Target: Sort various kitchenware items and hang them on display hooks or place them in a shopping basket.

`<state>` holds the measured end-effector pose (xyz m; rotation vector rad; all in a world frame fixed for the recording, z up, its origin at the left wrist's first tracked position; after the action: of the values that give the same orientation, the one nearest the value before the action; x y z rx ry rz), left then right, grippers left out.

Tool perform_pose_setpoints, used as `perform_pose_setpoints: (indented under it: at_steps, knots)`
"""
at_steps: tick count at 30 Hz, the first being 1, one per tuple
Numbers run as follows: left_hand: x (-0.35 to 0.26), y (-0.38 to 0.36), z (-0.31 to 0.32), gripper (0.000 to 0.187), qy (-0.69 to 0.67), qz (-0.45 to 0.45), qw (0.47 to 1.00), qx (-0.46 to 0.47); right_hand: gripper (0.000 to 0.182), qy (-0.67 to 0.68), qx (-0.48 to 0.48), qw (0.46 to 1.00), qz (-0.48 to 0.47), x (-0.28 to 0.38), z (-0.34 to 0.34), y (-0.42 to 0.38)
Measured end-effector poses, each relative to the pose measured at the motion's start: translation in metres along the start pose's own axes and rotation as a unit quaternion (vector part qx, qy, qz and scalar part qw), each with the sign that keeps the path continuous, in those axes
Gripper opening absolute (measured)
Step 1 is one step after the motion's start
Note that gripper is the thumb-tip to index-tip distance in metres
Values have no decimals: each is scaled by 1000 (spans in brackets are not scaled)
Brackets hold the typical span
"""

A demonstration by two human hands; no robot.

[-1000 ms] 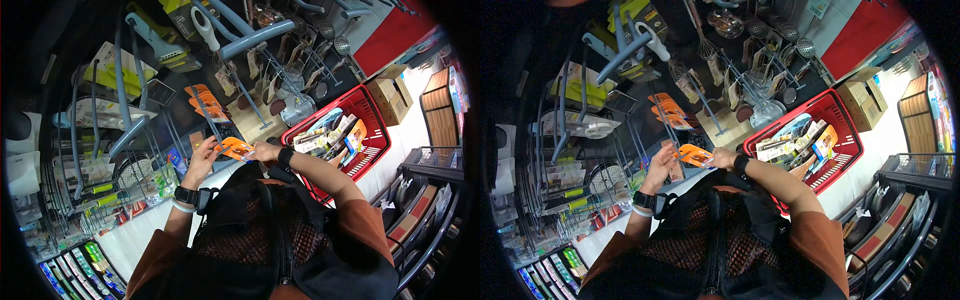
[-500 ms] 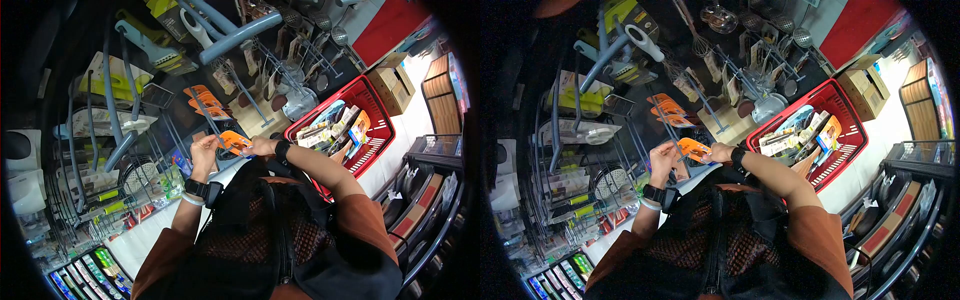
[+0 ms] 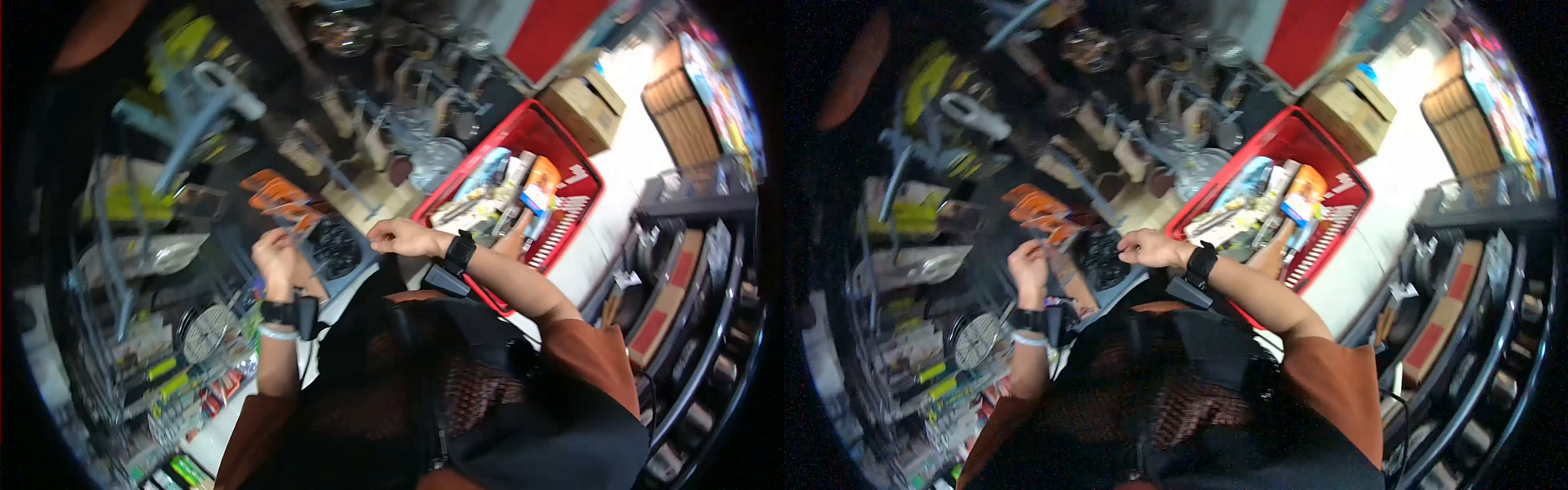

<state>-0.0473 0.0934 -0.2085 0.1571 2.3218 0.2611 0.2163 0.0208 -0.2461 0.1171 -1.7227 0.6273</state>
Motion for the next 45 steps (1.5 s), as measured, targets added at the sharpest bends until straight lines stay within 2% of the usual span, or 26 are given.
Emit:
perform_pose_setpoints:
  at_steps: [3,4,5,6,7,8,9,10,12,13,15,19,22,24,25,26,28,30,32,34,36,38,40,42,44,45]
  knots:
    - [-4,2,0,18,-83,-4,996,13,21,138,-100,985,39,-27,-56,-50]
    - [-1,2,3,15,-109,-16,994,27,20,57,-189,976,97,-46,-82,-70]
    - [-5,0,5,14,-113,-46,992,35,19,72,-304,945,92,-73,-107,-88]
    - [-11,-1,4,13,-114,-75,990,39,22,-54,-431,887,154,-97,-131,-116]
    - [-21,-1,3,15,-98,-82,991,49,28,-97,-484,835,244,-113,-146,-140]
    - [-31,0,1,15,-100,-78,990,54,41,-143,-521,802,255,-139,-158,-157]
    - [-36,-1,0,17,-119,-104,985,64,50,-166,-606,726,277,-139,-162,-179]
    - [-37,-3,2,19,-138,-130,979,74,51,-112,-612,688,373,-156,-166,-192]
    - [-33,-1,5,21,-128,-123,981,77,49,-91,-633,637,431,-166,-163,-208]
    - [-30,-3,5,21,-131,-128,980,81,49,-87,-634,635,432,-169,-164,-213]
    - [-30,-4,5,21,-138,-144,976,89,55,-118,-552,700,437,-180,-168,-212]
    - [-12,-5,2,23,-184,-165,966,75,43,-77,-562,687,455,-190,-175,-228]
    - [-16,-4,-11,28,-166,-141,976,19,41,-51,-567,711,414,-162,-178,-239]
    - [-26,-4,-27,30,-124,-131,983,-21,42,-13,-540,764,354,-137,-179,-238]
    - [-34,-2,-33,29,-82,-88,992,-41,43,18,-557,785,271,-160,-184,-235]
    - [-43,-2,-36,29,-80,-91,992,-43,32,3,-587,780,219,-154,-188,-237]
    - [-87,1,-51,28,56,39,993,-97,21,62,-615,777,121,-104,-189,-239]
    - [-109,1,-54,25,56,71,989,-119,15,84,-561,814,127,-62,-188,-231]
    - [-144,0,-53,20,48,127,985,-102,11,171,-501,848,16,-11,-176,-210]
    - [-175,2,-50,16,7,182,979,-96,12,93,-443,891,-27,23,-159,-185]
    - [-198,7,-45,16,-35,219,973,-62,8,96,-370,924,-35,56,-132,-156]
    - [-223,11,-37,17,-122,219,968,-4,9,128,-245,955,-108,75,-103,-121]
    - [-253,10,-29,29,-99,290,951,52,12,84,-172,975,-113,86,-82,-96]
    - [-257,9,-12,45,-259,157,948,98,18,55,-134,973,-178,95,-65,-76]
    - [-254,6,5,64,-372,92,911,154,20,17,-69,980,-185,98,-43,-63]
    - [-252,2,12,65,-419,59,892,158,21,-8,-38,983,-177,95,-34,-58]
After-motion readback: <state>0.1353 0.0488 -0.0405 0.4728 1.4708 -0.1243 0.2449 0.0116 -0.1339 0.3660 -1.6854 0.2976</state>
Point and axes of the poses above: each hand's wrist, its own y-axis towards the middle knuckle, its own z-axis out of the palm, x = y × z, the point moved 7 cm from there along y, towards the middle knuckle, and after that the axes turned 6 degrees about z, right-handed, at the moved point
